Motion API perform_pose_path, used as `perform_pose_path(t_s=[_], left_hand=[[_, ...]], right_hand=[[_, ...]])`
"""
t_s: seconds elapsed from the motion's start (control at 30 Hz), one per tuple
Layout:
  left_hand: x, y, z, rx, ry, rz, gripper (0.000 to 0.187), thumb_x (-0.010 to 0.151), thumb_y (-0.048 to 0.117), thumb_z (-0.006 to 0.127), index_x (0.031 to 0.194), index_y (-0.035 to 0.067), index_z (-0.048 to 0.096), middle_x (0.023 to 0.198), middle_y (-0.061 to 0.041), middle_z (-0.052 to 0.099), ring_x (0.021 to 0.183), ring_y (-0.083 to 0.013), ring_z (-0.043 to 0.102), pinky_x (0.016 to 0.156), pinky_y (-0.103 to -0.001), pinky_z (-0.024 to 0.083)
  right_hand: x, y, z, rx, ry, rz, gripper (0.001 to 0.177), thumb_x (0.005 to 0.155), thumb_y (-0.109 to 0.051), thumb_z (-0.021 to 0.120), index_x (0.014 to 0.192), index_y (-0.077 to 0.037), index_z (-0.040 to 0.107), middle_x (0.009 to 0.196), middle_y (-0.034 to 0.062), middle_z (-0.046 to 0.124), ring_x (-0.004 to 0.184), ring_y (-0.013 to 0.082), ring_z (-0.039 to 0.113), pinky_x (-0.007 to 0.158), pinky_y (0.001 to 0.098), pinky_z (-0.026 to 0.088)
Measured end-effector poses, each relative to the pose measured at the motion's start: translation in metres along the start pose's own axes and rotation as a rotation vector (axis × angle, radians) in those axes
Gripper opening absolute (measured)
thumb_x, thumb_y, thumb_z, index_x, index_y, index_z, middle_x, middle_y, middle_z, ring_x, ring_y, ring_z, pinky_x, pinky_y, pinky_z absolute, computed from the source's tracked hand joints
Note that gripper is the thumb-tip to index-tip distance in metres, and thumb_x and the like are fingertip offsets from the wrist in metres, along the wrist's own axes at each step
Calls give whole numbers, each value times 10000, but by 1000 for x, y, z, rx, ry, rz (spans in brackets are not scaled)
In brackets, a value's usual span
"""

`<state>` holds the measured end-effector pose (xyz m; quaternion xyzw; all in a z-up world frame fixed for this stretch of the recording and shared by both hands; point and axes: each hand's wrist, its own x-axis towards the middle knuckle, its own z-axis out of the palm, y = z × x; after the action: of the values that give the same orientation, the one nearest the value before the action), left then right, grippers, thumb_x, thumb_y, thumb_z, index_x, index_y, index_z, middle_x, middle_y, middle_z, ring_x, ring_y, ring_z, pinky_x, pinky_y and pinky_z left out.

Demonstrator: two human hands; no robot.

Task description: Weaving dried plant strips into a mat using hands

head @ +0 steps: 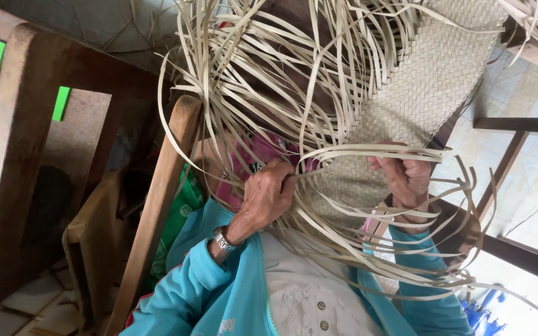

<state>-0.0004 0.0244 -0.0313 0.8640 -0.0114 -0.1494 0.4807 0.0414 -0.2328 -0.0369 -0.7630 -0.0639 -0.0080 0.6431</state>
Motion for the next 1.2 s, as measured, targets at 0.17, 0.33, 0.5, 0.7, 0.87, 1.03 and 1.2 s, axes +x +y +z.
perform_pose_path(t_s=[0.17,0.33,0.5,0.7,0.87,1.03,1.2], left_hand=[[-1,3,-2,-49,14,55,74,836,126,546,845,68,591,713,-110,552,637,-382,604,506,-454,493],[-1,7,-5,-76,8,71,99,860,95,511,873,37,591,696,-113,546,625,-361,609,499,-423,492],[0,7,-5,-78,15,85,98,848,91,531,879,27,599,692,-123,557,602,-362,606,475,-417,485],[1,7,-5,-75,23,81,96,855,93,525,877,34,598,692,-118,561,603,-365,606,471,-420,490],[-2,8,-5,-50,59,131,79,834,89,545,867,41,597,714,-117,561,606,-366,595,466,-412,475],[3,27,-11,-43,198,267,115,863,33,483,906,14,588,776,-116,509,651,-351,566,518,-377,477],[32,20,7,35,357,450,185,836,-25,475,970,52,578,876,-89,481,734,-303,550,608,-359,481]], right_hand=[[15,-23,5,-442,20,-218,201,879,60,586,1069,75,649,779,216,613,654,263,602,584,337,498],[17,-16,3,-702,-25,-364,327,838,105,549,1147,45,640,785,206,553,649,356,581,572,411,503],[20,-53,23,-973,-63,-392,336,878,-26,542,1202,-30,630,788,103,511,648,264,572,588,349,507],[17,-22,19,-1082,2,-484,374,923,-81,441,1261,1,577,771,69,422,611,209,495,555,294,497],[21,-19,14,-1039,31,-509,307,895,-55,568,1188,7,633,741,72,432,589,240,542,516,313,498],[15,34,-4,-811,82,-435,254,888,-35,592,1124,-5,681,716,63,498,570,215,561,498,294,496],[29,10,6,-653,167,-331,132,870,-37,675,993,-20,720,660,44,599,519,199,587,469,238,480]])
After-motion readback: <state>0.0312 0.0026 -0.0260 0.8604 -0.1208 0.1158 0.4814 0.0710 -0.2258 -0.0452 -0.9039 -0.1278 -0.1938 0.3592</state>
